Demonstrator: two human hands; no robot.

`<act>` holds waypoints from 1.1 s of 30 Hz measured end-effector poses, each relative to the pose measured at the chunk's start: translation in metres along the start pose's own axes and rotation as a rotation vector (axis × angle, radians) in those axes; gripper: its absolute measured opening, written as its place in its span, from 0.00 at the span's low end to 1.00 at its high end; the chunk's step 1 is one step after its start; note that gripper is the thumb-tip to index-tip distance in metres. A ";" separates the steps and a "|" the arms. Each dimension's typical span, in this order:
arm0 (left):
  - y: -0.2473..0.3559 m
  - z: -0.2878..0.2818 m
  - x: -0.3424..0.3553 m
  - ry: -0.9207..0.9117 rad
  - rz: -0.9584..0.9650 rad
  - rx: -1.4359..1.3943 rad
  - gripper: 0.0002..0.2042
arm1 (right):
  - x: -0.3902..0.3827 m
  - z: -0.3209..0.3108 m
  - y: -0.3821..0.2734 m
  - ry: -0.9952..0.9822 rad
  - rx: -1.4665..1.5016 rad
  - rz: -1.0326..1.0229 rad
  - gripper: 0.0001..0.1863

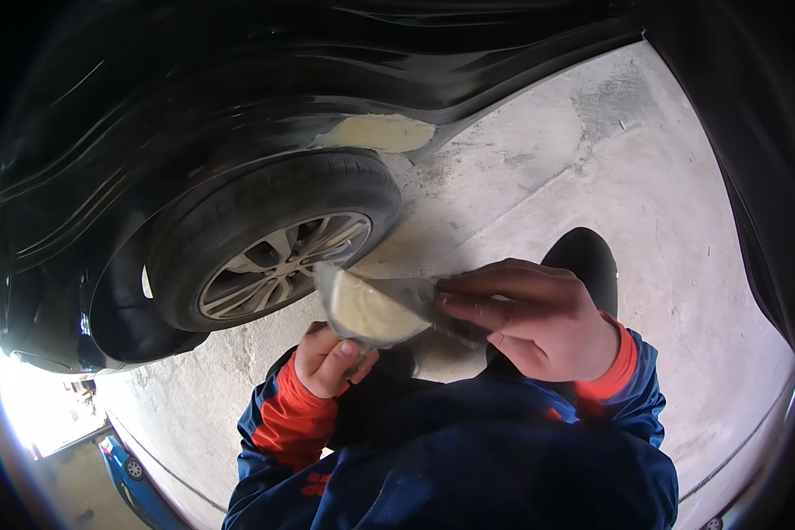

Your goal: The person applies a beige body filler to a damaged area on the lower side of a black car using a putty knife. They repeatedly spread and smooth the filler over the wheel arch area, working to level the surface.

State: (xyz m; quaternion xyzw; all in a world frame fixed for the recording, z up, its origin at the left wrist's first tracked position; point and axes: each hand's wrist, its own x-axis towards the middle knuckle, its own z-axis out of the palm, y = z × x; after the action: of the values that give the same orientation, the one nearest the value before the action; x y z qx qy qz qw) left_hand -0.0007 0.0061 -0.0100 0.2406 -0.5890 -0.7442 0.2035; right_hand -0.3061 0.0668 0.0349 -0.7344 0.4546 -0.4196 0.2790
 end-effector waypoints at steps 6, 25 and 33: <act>0.011 0.002 -0.016 0.466 0.154 -0.083 0.31 | -0.004 0.021 0.029 0.169 0.110 0.610 0.03; -0.013 -0.001 -0.003 0.153 0.325 -0.256 0.21 | 0.062 0.101 0.082 0.696 1.230 0.566 0.09; -0.006 0.003 0.002 0.150 0.296 -0.201 0.19 | 0.058 0.097 0.084 0.687 1.426 0.645 0.10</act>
State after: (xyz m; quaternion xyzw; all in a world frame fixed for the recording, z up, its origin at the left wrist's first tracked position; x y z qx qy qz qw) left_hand -0.0043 0.0080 -0.0152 0.1846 -0.5238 -0.7412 0.3770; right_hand -0.2445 -0.0190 -0.0586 -0.0499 0.3279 -0.7049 0.6270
